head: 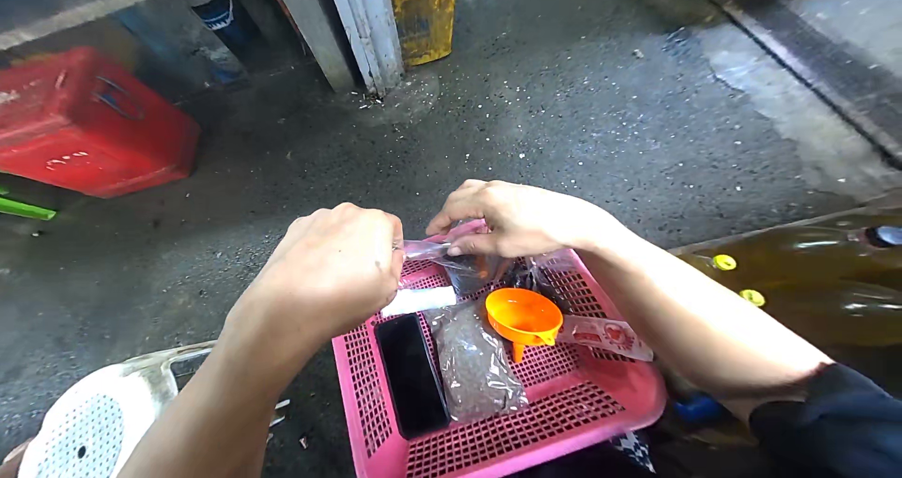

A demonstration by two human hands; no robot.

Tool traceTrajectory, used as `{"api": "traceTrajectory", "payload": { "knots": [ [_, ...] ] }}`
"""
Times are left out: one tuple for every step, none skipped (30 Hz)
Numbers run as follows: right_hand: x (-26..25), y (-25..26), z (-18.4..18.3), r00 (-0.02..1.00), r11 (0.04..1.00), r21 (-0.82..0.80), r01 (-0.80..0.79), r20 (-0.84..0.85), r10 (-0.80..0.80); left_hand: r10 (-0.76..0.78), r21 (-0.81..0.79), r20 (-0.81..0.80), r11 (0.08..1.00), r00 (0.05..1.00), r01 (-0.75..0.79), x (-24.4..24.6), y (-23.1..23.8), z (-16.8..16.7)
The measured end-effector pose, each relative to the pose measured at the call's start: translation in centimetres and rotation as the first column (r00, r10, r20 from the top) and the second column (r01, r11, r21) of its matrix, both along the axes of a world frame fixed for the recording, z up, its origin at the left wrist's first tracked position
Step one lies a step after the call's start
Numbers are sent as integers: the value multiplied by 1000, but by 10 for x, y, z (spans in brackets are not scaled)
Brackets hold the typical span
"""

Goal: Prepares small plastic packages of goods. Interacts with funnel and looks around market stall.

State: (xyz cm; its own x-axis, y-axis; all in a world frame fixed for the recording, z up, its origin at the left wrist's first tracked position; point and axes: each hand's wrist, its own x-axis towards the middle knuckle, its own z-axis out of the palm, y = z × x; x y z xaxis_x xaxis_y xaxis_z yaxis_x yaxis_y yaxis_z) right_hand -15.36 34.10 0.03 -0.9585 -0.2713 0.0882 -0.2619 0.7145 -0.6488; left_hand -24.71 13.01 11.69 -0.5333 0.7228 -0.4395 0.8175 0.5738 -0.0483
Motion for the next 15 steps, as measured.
{"api": "traceTrajectory", "payload": {
  "knots": [
    [-1,-2,1,1000,999,-47,-22,-1,22,-15,27,-3,1000,1000,15,0,0,0],
    [-3,-3,1,999,995,-89,-38,-1,38,-26,46,-4,999,1000,27,0,1,-1],
    [-4,-4,0,999,992,-119,-48,-4,48,-35,56,-3,998,999,35,0,1,0],
    [-6,-4,-1,999,989,-138,-53,-5,53,-43,68,-5,997,999,43,0,1,0],
    [-7,-4,-4,998,988,-146,-56,-8,56,-52,91,-6,994,999,53,0,0,-1],
    [-8,-3,-6,998,987,-148,-56,-7,56,-54,106,-1,993,999,54,-1,-1,-2],
    [-9,-1,-9,999,988,-146,-54,-4,54,-48,113,11,993,999,47,-2,-3,-2],
    [-10,1,-12,999,988,-146,-49,6,50,-37,119,27,992,999,33,-4,-6,-4],
    [-10,4,-15,999,988,-149,-40,18,43,-27,141,45,990,999,21,-8,-11,-7],
    [-9,6,-18,999,988,-154,-27,35,33,-16,180,68,984,998,4,-11,-17,-10],
    [-9,8,-20,998,987,-157,-14,54,23,-8,230,97,973,995,-15,-15,-24,-15],
    [-8,10,-23,998,988,-155,-1,67,12,-1,288,124,957,992,-35,-18,-33,-21],
    [-8,11,-26,997,989,-151,8,71,3,10,344,148,937,989,-61,-21,-42,-27],
    [-8,12,-28,998,990,-140,12,64,-3,25,394,167,915,986,-90,-23,-51,-33],
    [-8,12,-30,998,993,-121,12,62,-5,43,428,183,896,982,-119,-24,-59,-39]
  ]
}}
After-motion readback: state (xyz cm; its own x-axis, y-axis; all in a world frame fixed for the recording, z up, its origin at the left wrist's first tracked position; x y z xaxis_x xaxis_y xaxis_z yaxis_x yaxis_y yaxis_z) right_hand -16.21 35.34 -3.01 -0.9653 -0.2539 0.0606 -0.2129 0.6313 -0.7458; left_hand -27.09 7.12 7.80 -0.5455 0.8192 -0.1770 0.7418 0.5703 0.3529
